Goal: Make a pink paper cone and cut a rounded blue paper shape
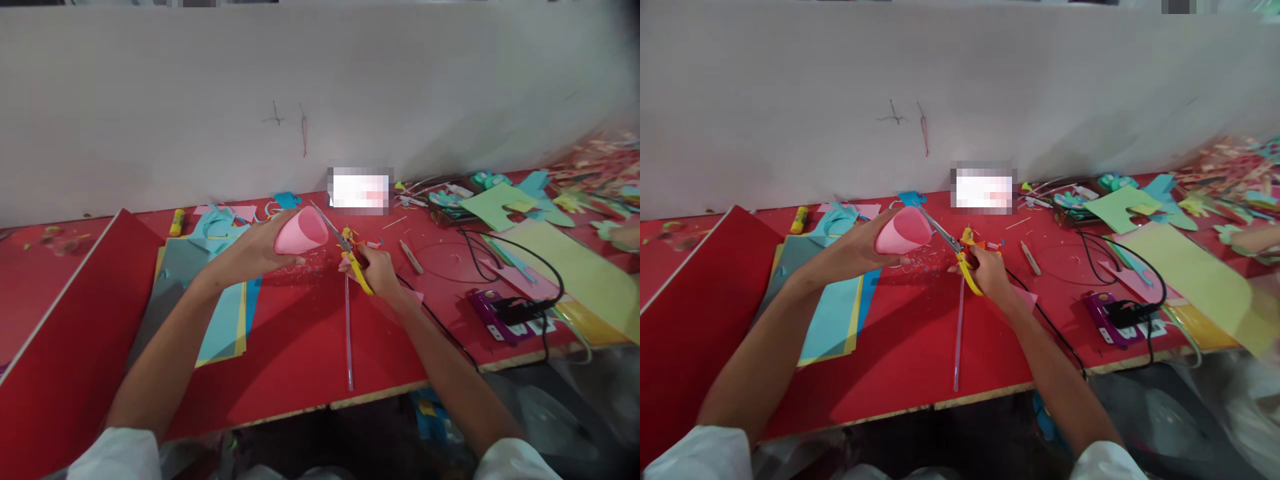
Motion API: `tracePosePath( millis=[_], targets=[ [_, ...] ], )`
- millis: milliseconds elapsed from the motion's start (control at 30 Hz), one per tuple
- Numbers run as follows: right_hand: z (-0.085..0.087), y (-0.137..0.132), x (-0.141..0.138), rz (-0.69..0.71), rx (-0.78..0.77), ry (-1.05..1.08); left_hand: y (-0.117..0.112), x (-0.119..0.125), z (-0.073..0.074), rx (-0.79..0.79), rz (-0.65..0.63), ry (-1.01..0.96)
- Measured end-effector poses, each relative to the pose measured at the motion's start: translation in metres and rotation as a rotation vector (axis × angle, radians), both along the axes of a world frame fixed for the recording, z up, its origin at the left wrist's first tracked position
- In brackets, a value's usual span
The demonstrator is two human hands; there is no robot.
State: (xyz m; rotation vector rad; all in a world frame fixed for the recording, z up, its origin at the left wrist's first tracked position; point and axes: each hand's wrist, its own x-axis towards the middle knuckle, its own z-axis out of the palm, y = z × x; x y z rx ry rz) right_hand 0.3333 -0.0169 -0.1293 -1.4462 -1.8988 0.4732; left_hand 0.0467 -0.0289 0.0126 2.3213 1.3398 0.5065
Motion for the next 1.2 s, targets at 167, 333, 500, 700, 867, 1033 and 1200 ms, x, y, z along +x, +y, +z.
tracePosePath(
  millis=[167,333,500,700,867,1033,1200],
  targets=[
    [0.007,-0.002,-0.002,-0.044,-0.006,0.105,0.006,-0.006,-0.011,-0.068,0.01,-0.093],
    [0.013,-0.003,-0.002,-0.02,-0.04,0.239,0.014,-0.013,-0.013,-0.153,-0.059,-0.032],
    [0.008,0.0,-0.001,-0.027,-0.012,0.159,0.017,-0.012,-0.014,-0.284,-0.189,0.202],
    [0.0,0.004,-0.001,-0.034,-0.007,0.123,0.022,-0.013,-0.043,-0.069,-0.096,0.54],
    [0.0,0.003,-0.002,-0.053,-0.019,0.141,0.024,-0.017,-0.053,-0.034,-0.06,0.68],
    [-0.004,0.004,0.0,-0.051,-0.034,0.127,0.024,-0.007,-0.059,-0.072,-0.077,0.698],
    [-0.013,0.009,0.002,-0.019,-0.044,0.073,0.027,-0.001,-0.067,-0.126,-0.087,0.625]
  ],
)
